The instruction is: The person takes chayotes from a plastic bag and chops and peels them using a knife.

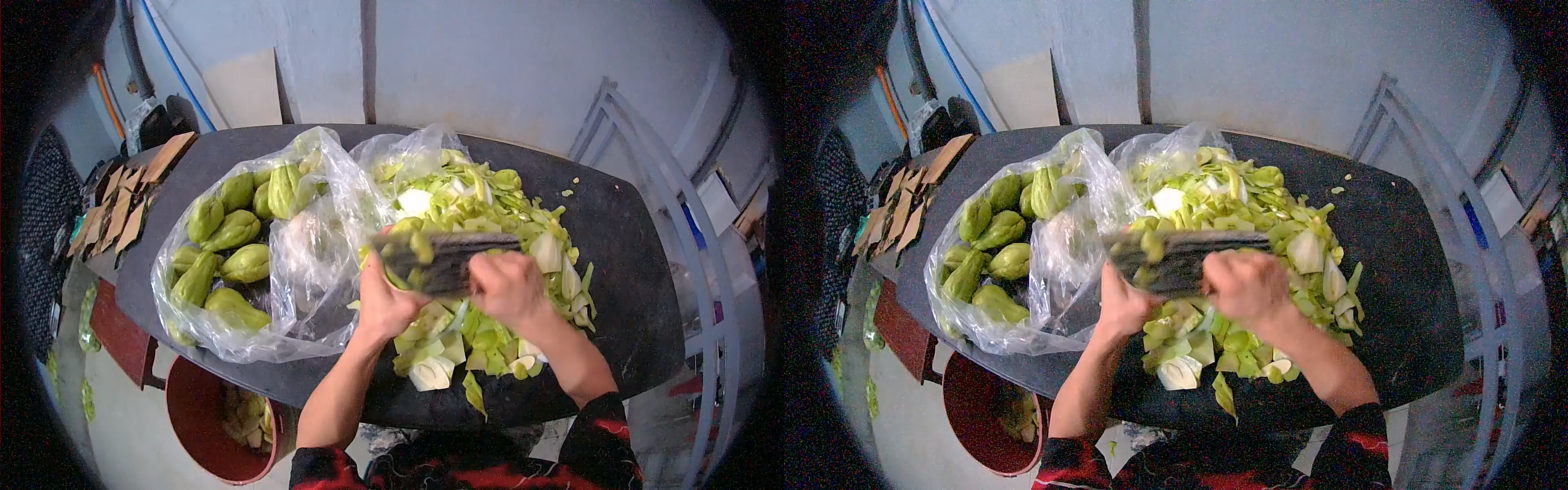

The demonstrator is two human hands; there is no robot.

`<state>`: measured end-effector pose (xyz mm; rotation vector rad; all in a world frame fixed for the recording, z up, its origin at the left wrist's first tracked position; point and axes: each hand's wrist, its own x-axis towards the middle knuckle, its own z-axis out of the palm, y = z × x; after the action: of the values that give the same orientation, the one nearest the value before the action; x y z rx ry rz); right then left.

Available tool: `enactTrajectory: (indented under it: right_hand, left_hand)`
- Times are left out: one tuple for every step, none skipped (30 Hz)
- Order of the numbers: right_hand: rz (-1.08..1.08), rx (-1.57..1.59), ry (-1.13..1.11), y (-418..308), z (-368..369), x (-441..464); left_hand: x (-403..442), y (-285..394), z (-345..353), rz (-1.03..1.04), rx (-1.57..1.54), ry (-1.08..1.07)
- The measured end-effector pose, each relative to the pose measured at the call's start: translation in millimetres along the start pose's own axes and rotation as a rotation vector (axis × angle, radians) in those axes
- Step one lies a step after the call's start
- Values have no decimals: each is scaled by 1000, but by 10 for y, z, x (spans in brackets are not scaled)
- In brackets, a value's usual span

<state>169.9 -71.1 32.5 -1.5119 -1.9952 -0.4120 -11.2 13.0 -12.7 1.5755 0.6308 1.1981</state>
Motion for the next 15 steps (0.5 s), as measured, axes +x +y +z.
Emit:
enactTrajectory:
  right_hand:
    - [-103, 15, 0, -89, 3, -20]
    - [-152, -25, -4, -170, 20, -58]
    - [-147, -19, 0, -211, 34, -47]
    - [-161, -22, 7, -249, 47, -37]
    - [-178, -28, 13, -268, 50, -29]
    - [-180, -21, 2, -265, 45, -16]
    - [-183, -24, 4, -274, 40, -8]
    - [-191, -28, 10, -292, 37, -5]
    - [-200, -30, 13, -305, 33, 1]
    - [-205, -29, 7, -312, 24, 6]
    - [-204, -30, 7, -323, 17, 2]
    - [-203, -31, 9, -327, 19, 0]
    - [-206, -28, 5, -319, 30, -2]
    - [-212, -24, 2, -308, 43, -8]
    - [-218, -24, 2, -283, 51, -8]
  left_hand:
    - [-13, -78, -2, 59, -106, 24]
    - [1, -117, -43, 50, -173, -11]
    - [44, -90, -72, 45, -240, -47]
    - [53, -177, -55, 3, -345, 6]
    - [54, -189, -70, 2, -342, 1]
    - [56, -193, -86, 67, -267, -15]
    - [62, -205, -94, 133, -193, -29]
    - [65, -251, -97, 100, -193, -15]
    - [71, -230, -89, 101, -196, -9]
    - [63, -194, -77, 82, -222, -5]
    - [47, -157, -80, 60, -246, -1]
    - [52, -123, -126, 102, 28, -5]
    - [50, -151, -135, 99, 28, -1]
    - [48, -195, -141, 78, 18, 7]
    - [53, -216, -139, 61, 7, 14]
